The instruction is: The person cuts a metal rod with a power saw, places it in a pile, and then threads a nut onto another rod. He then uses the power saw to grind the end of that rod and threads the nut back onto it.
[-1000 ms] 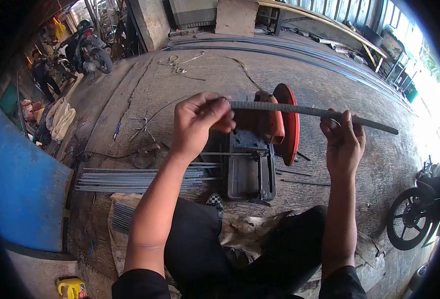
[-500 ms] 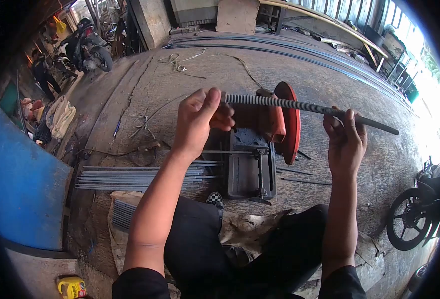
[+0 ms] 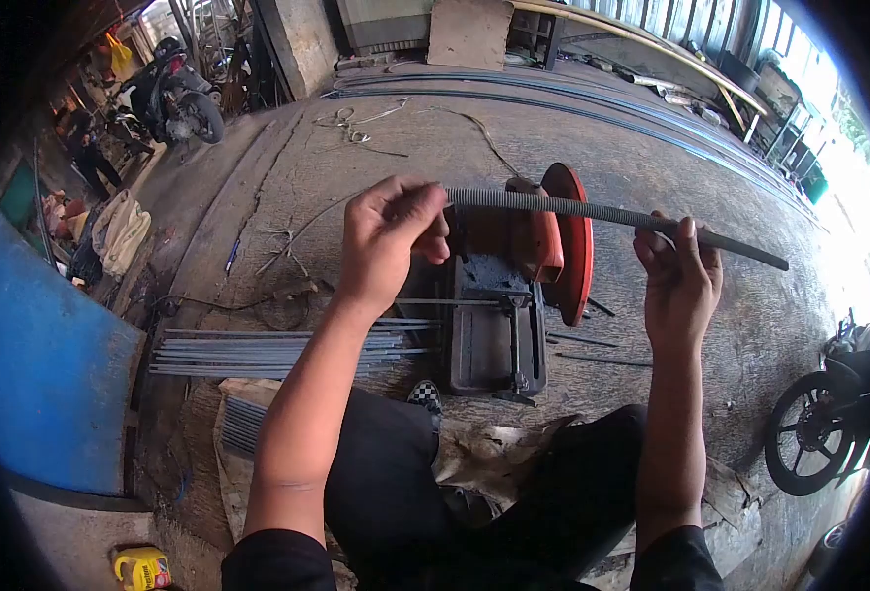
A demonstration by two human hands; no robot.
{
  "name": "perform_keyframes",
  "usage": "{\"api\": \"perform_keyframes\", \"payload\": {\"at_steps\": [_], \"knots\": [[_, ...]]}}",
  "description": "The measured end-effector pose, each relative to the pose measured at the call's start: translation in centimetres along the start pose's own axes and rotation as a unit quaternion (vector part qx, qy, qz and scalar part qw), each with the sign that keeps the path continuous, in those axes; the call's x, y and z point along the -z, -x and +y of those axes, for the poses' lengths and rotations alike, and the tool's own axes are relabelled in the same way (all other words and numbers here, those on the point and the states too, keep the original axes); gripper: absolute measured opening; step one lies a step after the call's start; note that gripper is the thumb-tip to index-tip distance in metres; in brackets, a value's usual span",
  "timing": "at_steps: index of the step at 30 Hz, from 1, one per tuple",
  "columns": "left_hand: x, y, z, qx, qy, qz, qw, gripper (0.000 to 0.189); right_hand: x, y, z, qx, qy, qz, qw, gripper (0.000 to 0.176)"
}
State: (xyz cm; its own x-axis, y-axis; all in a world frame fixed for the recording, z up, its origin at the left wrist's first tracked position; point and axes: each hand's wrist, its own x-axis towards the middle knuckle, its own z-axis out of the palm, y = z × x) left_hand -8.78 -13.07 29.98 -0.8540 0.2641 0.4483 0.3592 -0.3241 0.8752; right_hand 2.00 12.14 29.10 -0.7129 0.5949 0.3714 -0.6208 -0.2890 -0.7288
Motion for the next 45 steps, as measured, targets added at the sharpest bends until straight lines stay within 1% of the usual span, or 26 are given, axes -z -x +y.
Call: {"api": "perform_keyframes", "payload": {"at_steps": [2,3,5,9,11,12,14,16,17,18,20,21,23,24,25,27,30,32,33,35,36,37,39,40,43,45], "knots": [[0.9,-0.1,-0.1,0.071,-0.018,-0.022,0.997,0.033,-0.2,0.2,0.0,0.007,0.004,-0.009,1.0,0.019],[1.2,-0.2,0.1,0.071,-0.018,-0.021,0.997,0.033,-0.3,0.2,-0.1,0.015,0.008,-0.018,1.0,0.018],[1.8,-0.5,0.5,0.223,0.036,-0.046,0.973,0.033,-0.2,0.3,-0.2,0.03,0.017,-0.034,0.999,0.017],[2.2,-0.5,-0.4,0.21,0.046,-0.074,0.974,0.029,-0.6,0.5,-0.5,0.045,0.037,-0.036,0.998,0.015],[-0.5,-0.2,0.2,0.074,0.028,0.045,0.996,0.03,-0.4,0.4,-0.4,0.042,0.028,-0.031,0.998,0.015],[-0.3,-0.2,0.2,0.075,0.028,0.044,0.996,0.03,-0.3,0.3,-0.4,0.039,0.018,-0.027,0.999,0.015],[0.4,-0.2,0.1,0.041,-0.022,-0.022,0.999,0.027,0.0,0.2,-0.2,0.038,0.016,-0.03,0.999,0.015],[1.3,-0.4,-0.3,0.073,-0.026,-0.043,0.996,0.028,0.3,0.0,-0.2,0.036,0.013,-0.034,0.999,0.016],[1.6,-0.5,-0.4,0.105,-0.03,-0.065,0.992,0.03,0.6,-0.1,-0.2,0.048,0.01,-0.064,0.997,0.016],[1.6,-0.4,-0.1,0.105,-0.03,-0.064,0.992,0.03,0.7,-0.2,-0.3,0.06,0.008,-0.093,0.994,0.017],[1.5,-0.2,0.6,0.181,0.016,-0.03,0.983,0.033,0.5,-0.1,-0.6,0.068,0.001,-0.084,0.994,0.017],[1.7,-0.2,0.6,0.18,0.016,-0.028,0.983,0.033,0.3,-0.1,-0.9,0.077,-0.007,-0.074,0.994,0.018],[2.5,-0.4,0.2,0.164,0.179,-0.048,0.969,0.036,0.8,-0.1,-1.4,0.073,-0.017,-0.082,0.994,0.019],[2.9,-0.7,0.0,0.14,0.254,-0.088,0.953,0.034,1.1,-0.3,-1.4,0.086,-0.028,-0.083,0.992,0.02],[3.2,-0.7,-0.1,0.138,0.249,-0.088,0.954,0.034,1.1,-0.3,-1.4,0.099,-0.04,-0.084,0.991,0.02],[3.3,-0.5,0.0,0.141,0.358,-0.133,0.913,0.037,1.0,-0.4,-1.2,0.101,-0.046,-0.069,0.991,0.022],[3.0,-0.3,0.5,0.127,0.399,-0.171,0.892,0.04,0.4,0.0,-0.8,0.119,-0.098,-0.099,0.983,0.026],[2.9,-0.3,0.5,0.121,0.418,-0.189,0.88,0.041,-2.1,1.4,-0.9,0.073,-0.05,0.004,0.996,0.029],[3.0,-0.3,0.4,0.112,0.438,-0.208,0.867,0.042,-2.1,1.7,-0.7,0.072,-0.053,0.003,0.996,0.029],[3.0,-0.2,0.5,0.104,0.454,-0.226,0.855,0.043,-2.0,2.3,-0.2,0.006,-0.019,-0.07,0.997,0.031],[2.9,-0.2,0.6,0.097,0.458,-0.23,0.853,0.044,-3.0,3.0,0.0,-0.022,-0.002,-0.034,0.999,0.03],[2.9,-0.1,0.7,0.091,0.462,-0.234,0.85,0.045,-2.9,3.3,0.1,-0.022,-0.005,-0.035,0.999,0.03],[3.1,-0.3,0.8,0.085,0.448,-0.262,0.851,0.041,-2.6,3.8,0.5,-0.06,0.042,-0.12,0.99,0.028],[3.3,-0.4,0.8,0.078,0.437,-0.288,0.849,0.038,-3.0,4.3,0.9,-0.046,0.014,-0.154,0.987,0.025],[3.4,-0.5,0.8,0.061,0.422,-0.309,0.85,0.039,-3.8,5.7,0.8,-0.052,0.084,-0.198,0.975,0.027],[3.4,-0.4,0.9,0.068,0.419,-0.313,0.849,0.036,-3.3,5.8,1.2,-0.033,0.11,-0.269,0.956,0.03]]}}
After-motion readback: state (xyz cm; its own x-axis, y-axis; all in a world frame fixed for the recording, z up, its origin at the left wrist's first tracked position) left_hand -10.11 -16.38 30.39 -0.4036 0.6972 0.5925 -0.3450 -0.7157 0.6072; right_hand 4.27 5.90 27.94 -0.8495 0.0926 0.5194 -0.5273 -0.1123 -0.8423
